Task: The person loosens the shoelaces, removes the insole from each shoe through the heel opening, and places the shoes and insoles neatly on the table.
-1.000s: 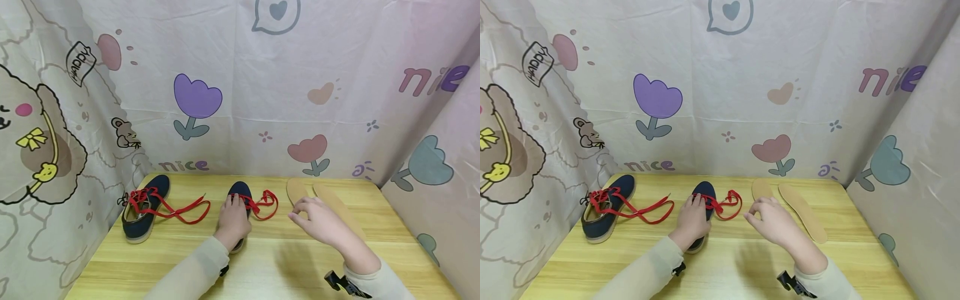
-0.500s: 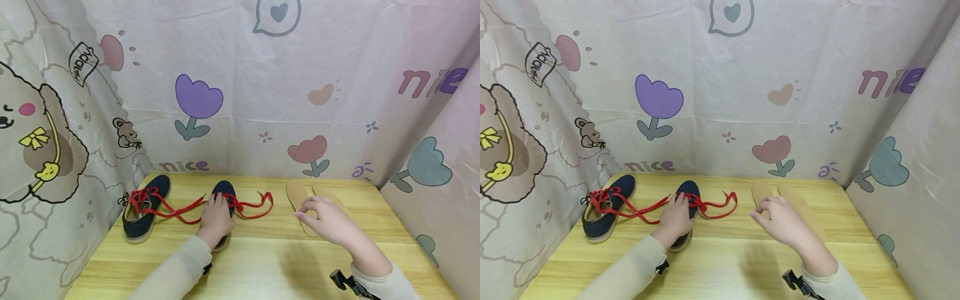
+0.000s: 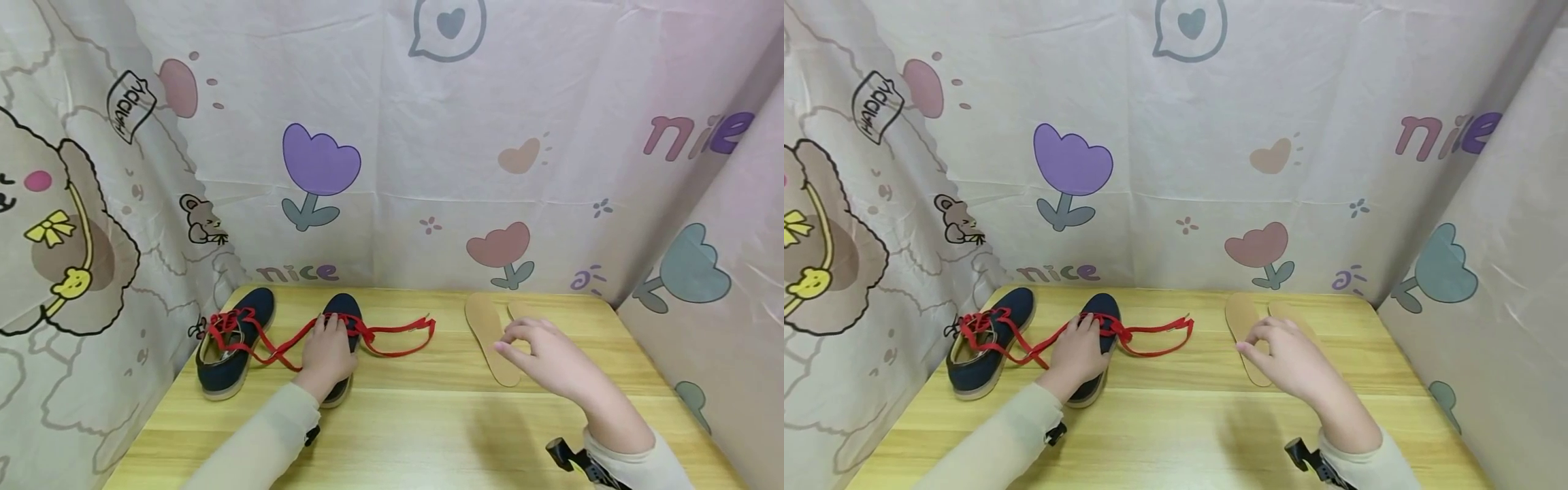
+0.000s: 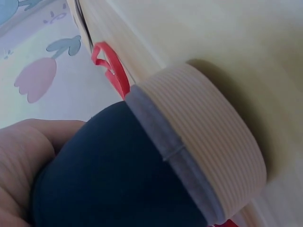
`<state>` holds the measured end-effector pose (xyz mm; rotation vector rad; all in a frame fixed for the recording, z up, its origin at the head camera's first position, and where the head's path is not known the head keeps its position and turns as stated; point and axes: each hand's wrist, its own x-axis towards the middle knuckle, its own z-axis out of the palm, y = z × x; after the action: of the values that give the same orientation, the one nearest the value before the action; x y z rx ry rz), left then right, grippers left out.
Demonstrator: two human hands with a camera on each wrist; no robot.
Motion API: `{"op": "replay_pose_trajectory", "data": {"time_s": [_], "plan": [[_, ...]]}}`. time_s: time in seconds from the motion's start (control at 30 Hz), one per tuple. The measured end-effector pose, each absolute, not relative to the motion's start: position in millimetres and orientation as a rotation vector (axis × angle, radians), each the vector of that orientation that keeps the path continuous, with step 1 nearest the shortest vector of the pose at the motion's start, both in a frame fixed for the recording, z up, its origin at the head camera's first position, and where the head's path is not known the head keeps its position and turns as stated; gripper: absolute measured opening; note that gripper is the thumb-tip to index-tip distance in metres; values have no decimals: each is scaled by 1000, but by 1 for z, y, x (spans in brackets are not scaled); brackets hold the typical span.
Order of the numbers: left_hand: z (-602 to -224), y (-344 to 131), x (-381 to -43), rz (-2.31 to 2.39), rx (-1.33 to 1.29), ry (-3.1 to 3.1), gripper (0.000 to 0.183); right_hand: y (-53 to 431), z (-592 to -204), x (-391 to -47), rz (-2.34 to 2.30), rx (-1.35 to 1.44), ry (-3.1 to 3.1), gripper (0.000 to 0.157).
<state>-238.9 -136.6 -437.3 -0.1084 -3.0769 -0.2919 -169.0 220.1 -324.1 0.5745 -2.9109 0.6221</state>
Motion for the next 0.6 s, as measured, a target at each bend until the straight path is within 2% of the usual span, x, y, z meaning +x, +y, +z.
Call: {"op": "replay_pose_trajectory", "data": {"time_s": [0.17, 0.6], "plan": [[-439, -151, -241, -302, -81, -3087, 75, 224, -322, -168, 611, 563, -2916, 28], [-436, -175, -241, -324, -55, -3102, 75, 236, -321, -167, 604, 571, -2875, 22]]}}
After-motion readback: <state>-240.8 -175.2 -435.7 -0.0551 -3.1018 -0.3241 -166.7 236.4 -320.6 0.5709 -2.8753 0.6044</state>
